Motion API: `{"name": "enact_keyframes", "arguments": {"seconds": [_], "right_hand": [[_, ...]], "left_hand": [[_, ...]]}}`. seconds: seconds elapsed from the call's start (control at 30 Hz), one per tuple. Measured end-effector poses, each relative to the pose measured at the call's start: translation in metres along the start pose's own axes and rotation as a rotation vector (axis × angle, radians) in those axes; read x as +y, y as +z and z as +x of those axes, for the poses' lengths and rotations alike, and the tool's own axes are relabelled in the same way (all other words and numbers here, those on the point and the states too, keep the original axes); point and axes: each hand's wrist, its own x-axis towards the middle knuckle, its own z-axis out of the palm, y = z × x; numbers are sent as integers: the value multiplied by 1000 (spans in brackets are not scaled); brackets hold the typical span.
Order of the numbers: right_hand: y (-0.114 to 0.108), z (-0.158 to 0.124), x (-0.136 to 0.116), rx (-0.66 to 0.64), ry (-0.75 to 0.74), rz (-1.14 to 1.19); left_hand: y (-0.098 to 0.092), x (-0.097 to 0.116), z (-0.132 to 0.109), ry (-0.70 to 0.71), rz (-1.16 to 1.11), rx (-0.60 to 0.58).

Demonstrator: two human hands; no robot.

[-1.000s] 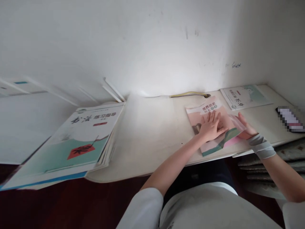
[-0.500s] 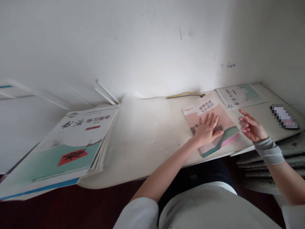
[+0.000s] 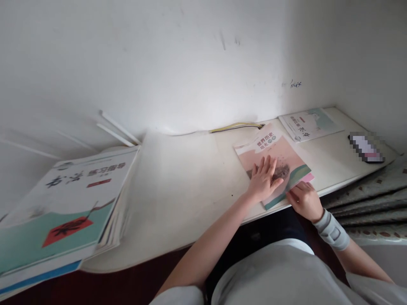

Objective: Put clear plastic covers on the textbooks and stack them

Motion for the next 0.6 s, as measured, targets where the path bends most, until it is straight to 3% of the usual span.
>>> {"name": "enact_keyframes", "arguments": {"seconds": [0.07,0.23,0.33,0.47,0.6], "right_hand": [[6,-1,-7,41,10,-53],[18,-1,-18,206,121,198],[21,0,-18,231,131,246],[16,-1,0,272,191,389],[6,-5,29,502,374,709]], "left_hand": [[1,0,0,9,8,-4],[3,1,-1,25,60,-15],[6,4,-2,45,114,-29],[7,7,-2,49,165,-31],[-11,-12,12,-25,184,-61]]}}
